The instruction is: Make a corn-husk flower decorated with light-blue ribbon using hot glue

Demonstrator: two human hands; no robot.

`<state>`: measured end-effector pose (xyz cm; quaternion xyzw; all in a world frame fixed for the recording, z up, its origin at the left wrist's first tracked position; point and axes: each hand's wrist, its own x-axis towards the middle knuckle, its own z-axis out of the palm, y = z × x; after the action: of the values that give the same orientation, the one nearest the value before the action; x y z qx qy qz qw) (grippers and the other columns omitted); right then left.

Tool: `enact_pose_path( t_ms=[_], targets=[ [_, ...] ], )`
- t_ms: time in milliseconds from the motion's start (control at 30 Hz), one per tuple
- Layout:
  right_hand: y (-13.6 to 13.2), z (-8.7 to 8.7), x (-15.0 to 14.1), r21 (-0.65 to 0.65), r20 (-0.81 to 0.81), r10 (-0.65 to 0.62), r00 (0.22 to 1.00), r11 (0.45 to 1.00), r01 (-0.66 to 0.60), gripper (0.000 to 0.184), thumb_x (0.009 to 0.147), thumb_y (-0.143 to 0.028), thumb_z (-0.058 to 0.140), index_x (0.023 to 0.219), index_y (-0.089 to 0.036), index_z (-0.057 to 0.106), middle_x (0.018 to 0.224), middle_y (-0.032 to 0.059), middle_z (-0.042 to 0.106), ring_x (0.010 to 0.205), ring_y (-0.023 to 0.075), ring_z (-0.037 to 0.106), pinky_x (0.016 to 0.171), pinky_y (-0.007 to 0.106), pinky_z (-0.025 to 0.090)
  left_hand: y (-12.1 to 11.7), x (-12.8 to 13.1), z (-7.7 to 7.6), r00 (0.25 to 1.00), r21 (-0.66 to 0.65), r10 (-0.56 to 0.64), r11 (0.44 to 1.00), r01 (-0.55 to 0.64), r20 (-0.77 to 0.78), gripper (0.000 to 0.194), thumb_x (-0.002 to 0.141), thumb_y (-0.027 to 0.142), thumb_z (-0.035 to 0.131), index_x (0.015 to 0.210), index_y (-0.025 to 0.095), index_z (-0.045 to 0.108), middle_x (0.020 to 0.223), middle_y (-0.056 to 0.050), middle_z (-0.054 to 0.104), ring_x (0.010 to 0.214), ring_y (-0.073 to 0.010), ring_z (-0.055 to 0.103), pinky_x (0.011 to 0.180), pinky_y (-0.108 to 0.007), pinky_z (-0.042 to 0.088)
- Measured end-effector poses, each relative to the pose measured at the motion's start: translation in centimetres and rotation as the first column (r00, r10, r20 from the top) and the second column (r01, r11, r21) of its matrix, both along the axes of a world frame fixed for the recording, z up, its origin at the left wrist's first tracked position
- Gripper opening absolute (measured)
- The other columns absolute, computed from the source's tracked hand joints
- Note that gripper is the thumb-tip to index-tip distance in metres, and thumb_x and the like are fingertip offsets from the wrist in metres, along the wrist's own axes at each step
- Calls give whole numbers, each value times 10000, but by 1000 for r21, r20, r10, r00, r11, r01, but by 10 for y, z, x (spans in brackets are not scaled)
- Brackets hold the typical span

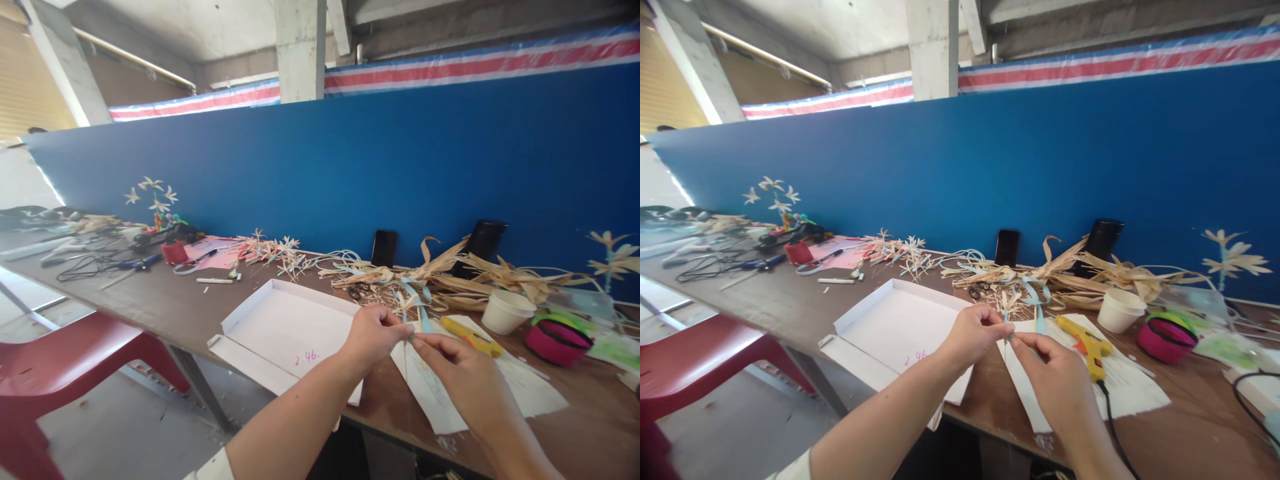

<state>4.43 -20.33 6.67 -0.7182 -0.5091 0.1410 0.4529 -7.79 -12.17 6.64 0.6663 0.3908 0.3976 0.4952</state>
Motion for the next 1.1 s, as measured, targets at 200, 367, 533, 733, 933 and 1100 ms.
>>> enact_pose_path(
  t_ms=[200, 367, 533, 733, 933, 1100],
  targets=[
    [-1, 4, -2, -55, 8, -53, 999, 997, 54, 330, 650, -515, 618, 793, -246, 743, 717, -2, 711, 706, 217, 634, 587, 255, 459, 0, 1, 1, 1000, 16, -16, 1000, 16, 18, 222, 615, 278, 692, 554, 156, 517, 631, 38, 492, 614, -89, 446, 581, -217, 339],
    [0, 8, -4, -107, 42, -92, 995, 990, 97, 366, 637, -553, 605, 782, -244, 737, 623, -9, 677, 610, 202, 604, 561, 272, 437, -1, 0, 3, 1000, 99, -15, 995, 16, -11, 221, 624, 265, 688, 552, 157, 510, 657, 33, 483, 625, -92, 450, 586, -219, 341],
    [2, 5, -5, -102, 67, -109, 992, 988, 115, 347, 630, -540, 603, 786, -253, 722, 704, 1, 694, 688, 217, 612, 610, 287, 436, -3, -1, 7, 999, 161, -11, 987, 17, -40, 215, 641, 223, 678, 539, 154, 501, 676, 26, 475, 637, -94, 456, 610, -224, 353],
    [0, 7, -13, -105, 65, -110, 992, 988, 117, 358, 642, -543, 582, 765, -236, 720, 670, 18, 681, 645, 215, 596, 577, 284, 421, -4, -1, 4, 996, 216, 27, 976, -9, -82, 213, 664, 211, 656, 535, 154, 496, 681, 25, 480, 644, -96, 467, 624, -227, 359],
    [2, 11, -19, -110, 26, -115, 993, 987, 118, 396, 629, -577, 585, 774, -235, 720, 648, 12, 674, 625, 204, 583, 568, 277, 410, -5, 1, 3, 995, 215, 70, 975, -54, -69, 202, 669, 221, 641, 546, 160, 492, 671, 27, 476, 631, -97, 462, 598, -226, 354],
    [9, 7, -20, -103, 60, -155, 986, 982, 161, 398, 650, -577, 558, 774, -233, 717, 581, 8, 648, 534, 185, 547, 525, 283, 387, -3, 1, 5, 993, 201, 111, 975, -100, -43, 198, 663, 221, 637, 544, 162, 489, 661, 26, 470, 621, -97, 457, 592, -227, 356]
  ],
)
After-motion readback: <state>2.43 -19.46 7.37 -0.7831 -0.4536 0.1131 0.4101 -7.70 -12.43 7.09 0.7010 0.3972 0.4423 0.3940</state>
